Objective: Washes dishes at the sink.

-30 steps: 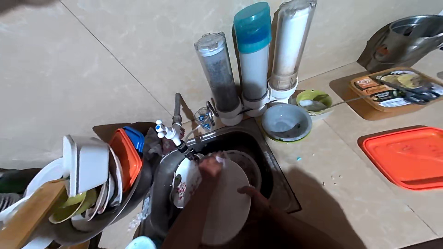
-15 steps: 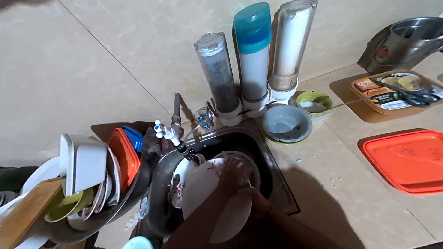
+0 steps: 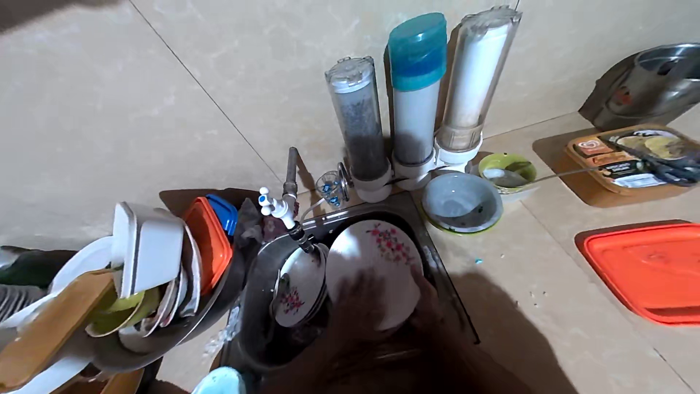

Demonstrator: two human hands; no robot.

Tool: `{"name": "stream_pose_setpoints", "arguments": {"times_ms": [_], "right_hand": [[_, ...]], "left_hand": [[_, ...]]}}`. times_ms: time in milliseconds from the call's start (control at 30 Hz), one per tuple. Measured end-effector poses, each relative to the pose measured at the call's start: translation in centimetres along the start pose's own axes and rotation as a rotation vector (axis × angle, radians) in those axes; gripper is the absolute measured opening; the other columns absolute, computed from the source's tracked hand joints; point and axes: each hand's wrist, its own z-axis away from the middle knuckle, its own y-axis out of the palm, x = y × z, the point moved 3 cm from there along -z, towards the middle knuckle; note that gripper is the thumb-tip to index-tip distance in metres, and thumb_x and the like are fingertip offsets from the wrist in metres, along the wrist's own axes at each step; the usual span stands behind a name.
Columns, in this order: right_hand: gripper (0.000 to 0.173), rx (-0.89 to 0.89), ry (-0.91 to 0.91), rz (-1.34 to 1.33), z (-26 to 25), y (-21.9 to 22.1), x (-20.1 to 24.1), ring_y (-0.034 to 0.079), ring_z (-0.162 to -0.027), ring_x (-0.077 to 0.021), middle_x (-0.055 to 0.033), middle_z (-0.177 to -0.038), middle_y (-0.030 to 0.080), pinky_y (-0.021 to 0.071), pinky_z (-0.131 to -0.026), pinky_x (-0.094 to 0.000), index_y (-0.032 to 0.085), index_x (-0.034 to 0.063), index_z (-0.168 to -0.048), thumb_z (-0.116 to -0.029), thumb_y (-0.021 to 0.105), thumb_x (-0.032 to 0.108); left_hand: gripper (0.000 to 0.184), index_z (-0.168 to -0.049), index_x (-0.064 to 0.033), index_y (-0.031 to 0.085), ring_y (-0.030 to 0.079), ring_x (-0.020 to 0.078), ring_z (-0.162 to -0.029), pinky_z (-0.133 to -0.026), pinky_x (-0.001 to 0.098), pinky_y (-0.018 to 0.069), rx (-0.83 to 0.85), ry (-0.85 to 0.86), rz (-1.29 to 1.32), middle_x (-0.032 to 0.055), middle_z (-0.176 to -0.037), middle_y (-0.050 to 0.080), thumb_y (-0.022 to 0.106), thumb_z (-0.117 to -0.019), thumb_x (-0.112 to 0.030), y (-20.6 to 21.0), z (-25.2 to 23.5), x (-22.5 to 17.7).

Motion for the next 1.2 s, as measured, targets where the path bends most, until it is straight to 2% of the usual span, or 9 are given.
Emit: {"name": "stream_pose_setpoints", "arguments": {"times_ms": [100, 200, 333, 433, 600, 733, 900, 1067, 1200], "right_hand": [[0.042, -0.034, 0.098, 0.08, 0.1, 0.4, 0.0, 0.071, -0.098, -0.0143, -0.0064, -0.111, 0.071, 0.0612, -0.084, -0.0358, 0.046, 0.0064, -0.14, -0.1114, 0.027, 0.03], [0.044, 0.104, 0.199, 0.113, 0.7, 0.8, -1.1, 0.073, -0.096, -0.014, -0.0054, -0.108, 0.073, 0.0625, -0.082, -0.0344, 0.05, 0.0075, -0.136, -0.1116, 0.024, 0.034], [0.043, 0.145, 0.052, 0.077, 0.2, 0.7, -0.5, 0.069, -0.102, -0.0095, -0.0021, -0.111, 0.072, 0.0593, -0.089, -0.031, 0.052, 0.0077, -0.135, -0.111, 0.026, 0.032], [0.042, 0.058, -0.095, 0.056, -0.9, -0.8, 0.7, 0.07, -0.099, -0.0083, -0.0005, -0.108, 0.073, 0.0607, -0.086, -0.0312, 0.049, 0.0072, -0.135, -0.1091, 0.029, 0.035], [0.046, 0.042, 0.068, 0.136, -0.4, -0.1, 0.2, 0.072, -0.098, -0.0141, -0.0059, -0.111, 0.072, 0.0624, -0.084, -0.0357, 0.044, 0.0057, -0.14, -0.1092, 0.029, 0.035], [0.046, 0.235, 0.094, 0.12, 0.2, 0.3, -0.6, 0.071, -0.104, -0.0123, -0.0039, -0.114, 0.073, 0.0608, -0.09, -0.0341, 0.049, 0.0072, -0.138, -0.1087, 0.03, 0.037], [0.043, 0.147, -0.14, 0.082, -0.7, -0.8, 0.7, 0.069, -0.102, -0.0081, 0.0006, -0.111, 0.073, 0.0597, -0.09, -0.0314, 0.054, 0.0088, -0.133, -0.1077, 0.037, 0.04], [0.043, 0.082, -0.023, 0.158, 0.1, -0.1, 0.6, 0.072, -0.097, -0.0096, -0.0004, -0.108, 0.073, 0.0623, -0.084, -0.0328, 0.048, 0.0081, -0.136, -0.1066, 0.032, 0.036], [0.049, 0.26, 0.095, 0.176, 0.4, 0.5, -0.7, 0.071, -0.105, -0.0101, -0.0005, -0.115, 0.073, 0.0604, -0.091, -0.0331, 0.051, 0.0108, -0.138, -0.1061, 0.037, 0.046]], "left_hand": [[0.069, -0.152, 0.0046, 0.044, 0.036, 0.0497, -0.148, -0.115, 0.0765, 0.0201, -0.139, -0.241, -0.14, 0.0297, -0.157, 0.041, 0.051, -0.1017, -0.043, -2.2, -0.7, 5.8], [0.07, -0.148, 0.0122, 0.043, 0.037, 0.0545, -0.145, -0.116, 0.0725, 0.0235, -0.318, -0.352, -0.104, 0.0374, -0.154, 0.039, 0.044, -0.1024, -0.041, -3.5, -5.2, 4.2], [0.065, -0.153, 0.0066, 0.04, 0.028, 0.0421, -0.153, -0.126, 0.0611, 0.0175, -0.216, -0.055, 0.15, 0.0273, -0.161, 0.036, 0.034, -0.1069, -0.038, -0.8, -6.2, -4.3], [0.053, -0.149, -0.0057, 0.053, 0.04, 0.0386, -0.148, -0.119, 0.0648, 0.0288, -0.084, 0.135, 0.049, 0.0168, -0.157, 0.048, 0.044, -0.1064, -0.035, 0.5, -2.4, -3.9], [0.065, -0.15, 0.0044, 0.046, 0.037, 0.0527, -0.146, -0.114, 0.0752, 0.0246, -0.224, -0.24, -0.209, 0.032, -0.156, 0.041, 0.041, -0.104, -0.041, -2.2, -2.7, 5.8], [0.073, -0.149, 0.0114, 0.043, 0.033, 0.0538, -0.147, -0.118, 0.073, 0.0205, -0.413, -0.177, -0.055, 0.0353, -0.156, 0.038, 0.04, -0.104, -0.046, -2.5, -7.6, 1.1], [0.056, -0.153, -0.0085, 0.048, 0.035, 0.0324, -0.152, -0.124, 0.0591, 0.0233, -0.146, 0.146, 0.046, 0.0127, -0.161, 0.043, 0.041, -0.1063, -0.038, 0.6, -3.2, -3.8], [0.063, -0.149, 0.0028, 0.048, 0.04, 0.0505, -0.144, -0.115, 0.0748, 0.0243, -0.245, -0.217, -0.201, 0.0298, -0.156, 0.043, 0.047, -0.1035, -0.041, -2.7, -2.0, 5.3], [0.069, -0.151, 0.0068, 0.044, 0.035, 0.0512, -0.147, -0.116, 0.0743, 0.024, -0.44, -0.172, -0.117, 0.0328, -0.158, 0.038, 0.042, -0.1035, -0.043, -3.6, -7.0, 1.3]]}}
